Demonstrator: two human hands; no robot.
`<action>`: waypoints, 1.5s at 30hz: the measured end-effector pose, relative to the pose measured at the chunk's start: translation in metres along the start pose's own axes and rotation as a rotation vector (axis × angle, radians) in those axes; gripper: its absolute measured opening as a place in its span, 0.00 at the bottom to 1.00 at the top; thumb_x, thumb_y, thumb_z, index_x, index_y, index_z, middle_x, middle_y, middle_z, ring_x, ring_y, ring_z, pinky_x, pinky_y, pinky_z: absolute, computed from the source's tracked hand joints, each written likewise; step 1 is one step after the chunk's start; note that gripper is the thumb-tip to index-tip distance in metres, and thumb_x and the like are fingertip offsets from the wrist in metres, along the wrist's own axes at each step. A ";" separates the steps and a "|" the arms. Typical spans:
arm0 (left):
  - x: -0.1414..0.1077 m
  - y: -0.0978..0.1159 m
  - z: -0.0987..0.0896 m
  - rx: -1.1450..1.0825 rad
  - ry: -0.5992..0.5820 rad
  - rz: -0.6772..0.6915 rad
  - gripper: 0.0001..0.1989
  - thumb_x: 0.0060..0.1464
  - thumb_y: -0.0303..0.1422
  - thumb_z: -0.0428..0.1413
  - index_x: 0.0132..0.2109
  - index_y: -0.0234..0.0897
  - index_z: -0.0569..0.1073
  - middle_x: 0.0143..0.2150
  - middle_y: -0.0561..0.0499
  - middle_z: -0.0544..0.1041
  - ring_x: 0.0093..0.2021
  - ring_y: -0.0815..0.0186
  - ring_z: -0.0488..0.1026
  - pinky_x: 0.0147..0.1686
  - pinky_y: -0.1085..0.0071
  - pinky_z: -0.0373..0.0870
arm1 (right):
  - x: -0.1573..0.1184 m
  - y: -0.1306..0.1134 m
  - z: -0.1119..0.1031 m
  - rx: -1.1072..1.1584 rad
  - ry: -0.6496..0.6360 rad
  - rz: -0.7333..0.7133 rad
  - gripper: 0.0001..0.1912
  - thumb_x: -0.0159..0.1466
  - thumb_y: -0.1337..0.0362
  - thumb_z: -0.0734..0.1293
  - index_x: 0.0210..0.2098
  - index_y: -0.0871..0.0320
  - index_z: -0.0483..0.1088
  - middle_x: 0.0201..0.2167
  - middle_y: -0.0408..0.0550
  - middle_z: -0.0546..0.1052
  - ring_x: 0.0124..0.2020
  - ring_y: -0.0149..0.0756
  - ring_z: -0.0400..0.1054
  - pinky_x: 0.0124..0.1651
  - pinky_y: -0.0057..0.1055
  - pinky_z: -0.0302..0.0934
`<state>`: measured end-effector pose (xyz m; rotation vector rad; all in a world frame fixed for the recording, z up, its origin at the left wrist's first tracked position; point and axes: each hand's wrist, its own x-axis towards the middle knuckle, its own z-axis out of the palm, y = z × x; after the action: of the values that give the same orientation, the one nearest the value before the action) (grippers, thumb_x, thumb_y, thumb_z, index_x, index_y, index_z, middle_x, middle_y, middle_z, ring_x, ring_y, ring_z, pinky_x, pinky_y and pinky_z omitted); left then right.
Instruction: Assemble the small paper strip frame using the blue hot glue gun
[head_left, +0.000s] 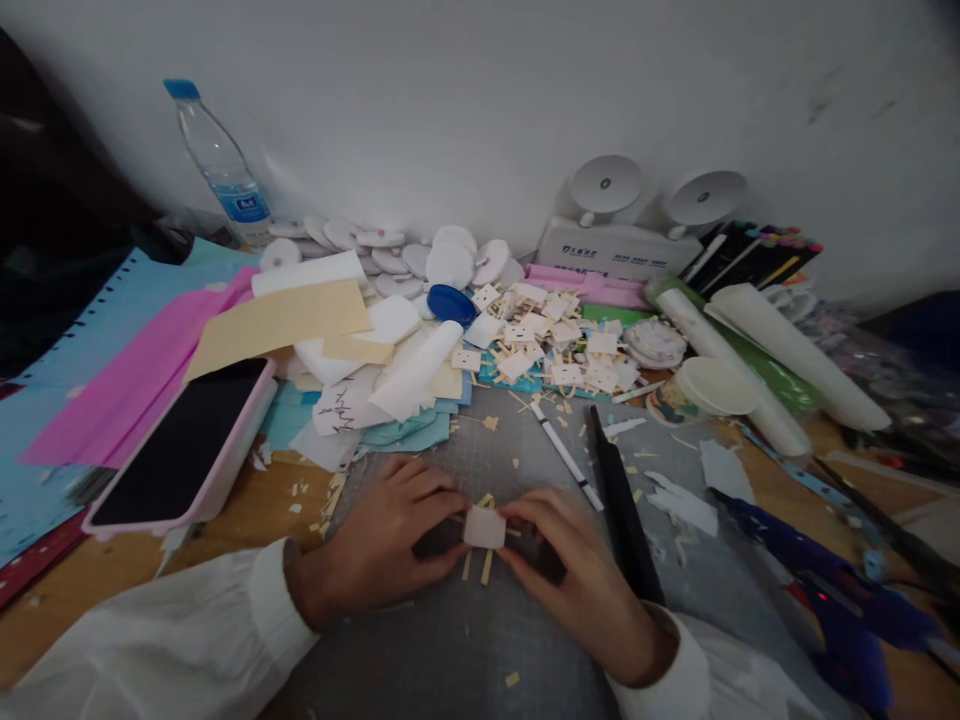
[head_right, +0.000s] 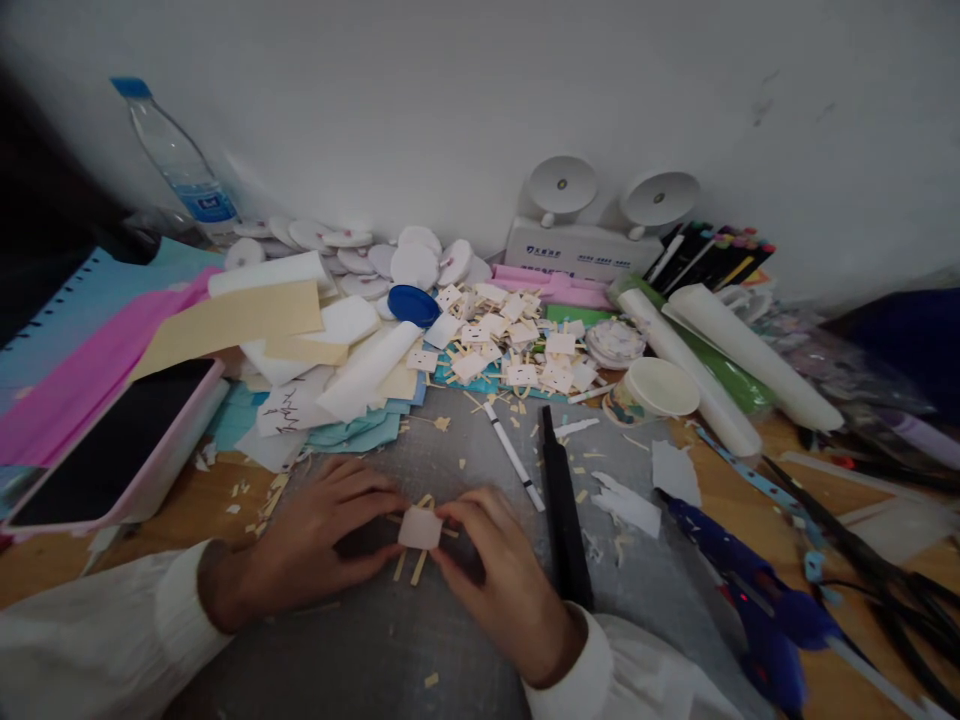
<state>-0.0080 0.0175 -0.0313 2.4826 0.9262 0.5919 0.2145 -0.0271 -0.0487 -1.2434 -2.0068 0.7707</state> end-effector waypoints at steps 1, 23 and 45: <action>0.000 0.000 0.000 0.004 -0.005 -0.001 0.12 0.52 0.30 0.59 0.45 0.38 0.72 0.43 0.50 0.75 0.43 0.60 0.69 0.45 0.62 0.58 | 0.000 0.000 0.000 -0.004 0.001 -0.002 0.15 0.60 0.75 0.67 0.44 0.56 0.66 0.39 0.49 0.70 0.42 0.39 0.66 0.43 0.34 0.63; -0.002 0.012 -0.006 0.187 -0.074 0.123 0.11 0.53 0.30 0.54 0.44 0.38 0.74 0.36 0.48 0.72 0.39 0.59 0.68 0.46 0.56 0.57 | 0.001 -0.003 0.000 -0.066 0.008 -0.037 0.14 0.60 0.75 0.65 0.44 0.56 0.66 0.38 0.50 0.70 0.41 0.41 0.66 0.42 0.38 0.64; -0.005 0.015 -0.004 -0.244 0.133 -0.073 0.16 0.52 0.34 0.61 0.48 0.38 0.72 0.45 0.46 0.73 0.47 0.60 0.69 0.47 0.63 0.65 | -0.003 -0.015 0.009 0.230 0.083 0.059 0.07 0.61 0.73 0.63 0.37 0.55 0.65 0.33 0.44 0.72 0.35 0.33 0.68 0.37 0.28 0.63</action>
<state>-0.0062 0.0046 -0.0219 2.2059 0.9290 0.8022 0.2004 -0.0367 -0.0432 -1.1847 -1.7664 0.9344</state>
